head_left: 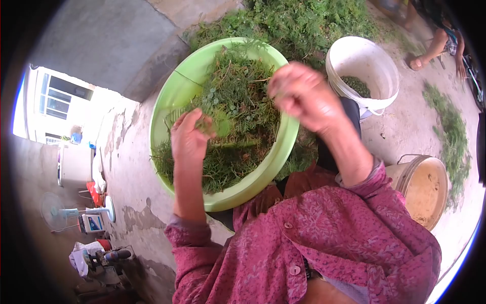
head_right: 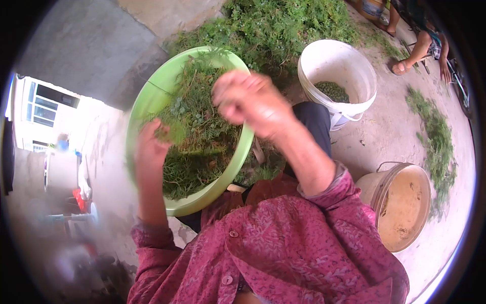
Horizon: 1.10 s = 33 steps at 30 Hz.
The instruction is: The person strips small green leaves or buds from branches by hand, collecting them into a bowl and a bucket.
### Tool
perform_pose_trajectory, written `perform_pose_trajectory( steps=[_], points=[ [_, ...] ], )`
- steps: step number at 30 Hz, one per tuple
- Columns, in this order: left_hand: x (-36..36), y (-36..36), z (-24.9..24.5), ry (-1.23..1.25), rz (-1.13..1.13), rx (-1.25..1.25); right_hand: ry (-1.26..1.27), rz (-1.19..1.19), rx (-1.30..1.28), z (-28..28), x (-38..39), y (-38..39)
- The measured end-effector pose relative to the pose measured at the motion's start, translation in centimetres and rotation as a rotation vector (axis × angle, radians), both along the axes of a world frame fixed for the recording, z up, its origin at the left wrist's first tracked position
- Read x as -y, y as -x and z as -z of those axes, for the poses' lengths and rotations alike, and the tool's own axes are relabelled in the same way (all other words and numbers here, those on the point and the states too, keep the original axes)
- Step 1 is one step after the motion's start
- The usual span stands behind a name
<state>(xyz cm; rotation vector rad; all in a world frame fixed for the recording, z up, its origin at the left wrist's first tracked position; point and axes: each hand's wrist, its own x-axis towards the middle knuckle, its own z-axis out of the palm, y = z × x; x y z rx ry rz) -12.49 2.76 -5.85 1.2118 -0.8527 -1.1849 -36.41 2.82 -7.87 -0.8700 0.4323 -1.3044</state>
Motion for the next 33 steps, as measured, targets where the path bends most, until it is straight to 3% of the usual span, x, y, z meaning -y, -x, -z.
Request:
perform_pose_trajectory(
  steps=[1,3,4,5,6,7,8,9,10,11,13,16,18,20,22,24,26,31,33],
  points=[
    [-0.8,-1.3,0.0,-0.004,-0.007,-0.001,0.05,0.134,0.021,-0.5,0.7,1.9],
    [-1.8,-5.0,-0.2,-0.062,0.182,0.507,-0.016,0.525,-0.121,-1.1,1.1,6.5],
    [-2.4,-6.7,0.1,-0.066,0.176,0.501,0.033,0.778,-0.307,0.0,1.9,9.1],
    [-3.1,-8.5,0.8,-0.139,0.267,0.985,0.087,1.027,-0.497,1.2,2.9,11.7],
    [-3.7,-9.4,1.4,-0.217,0.359,1.466,0.04,1.146,-0.885,2.1,3.6,13.9],
    [-4.4,-9.7,1.8,-0.232,0.359,1.454,-0.009,1.241,-1.283,3.1,4.1,16.0],
    [-5.0,-9.8,2.2,-0.21,0.457,1.652,-0.006,1.228,-1.296,5.8,4.6,18.7],
    [-5.4,-9.9,2.3,-0.18,0.552,1.849,0.063,1.274,-1.667,9.3,5.4,21.2],
    [-5.4,-8.7,1.6,-0.171,0.591,1.779,0.145,1.3,-2.038,10.9,6.2,22.3],
    [-4.9,-7.9,2.1,-0.184,0.586,1.768,0.161,1.287,-2.043,9.5,5.8,20.6],
    [-3.4,-6.4,2.9,0.22,0.735,1.472,0.033,1.091,-1.574,7.2,4.6,16.3],
    [-2.1,-1.4,3.5,0.276,0.839,1.488,0.309,1.009,-1.406,7.2,4.8,10.5],
    [-1.4,0.7,5.5,0.489,1.073,1.544,0.402,1.005,-1.318,8.6,4.9,7.4],
    [-0.8,2.1,7.5,0.47,1.119,1.452,0.455,1.0,-1.333,10.7,5.2,6.8],
    [-0.2,2.4,9.7,0.45,1.156,1.365,0.055,0.767,-1.394,11.7,5.2,7.0],
    [0.2,2.2,12.4,0.355,1.059,1.472,0.028,0.739,-1.267,12.3,5.6,7.7],
    [0.0,2.0,13.9,0.362,1.007,1.406,-0.05,0.698,-1.1,12.9,6.4,8.3],
    [0.4,1.9,14.4,0.408,0.969,1.332,-0.003,0.677,-1.203,12.1,6.2,7.6],
    [0.6,2.2,14.4,0.303,1.045,1.402,-0.013,0.671,-1.195,12.3,6.4,7.5]
  ],
)
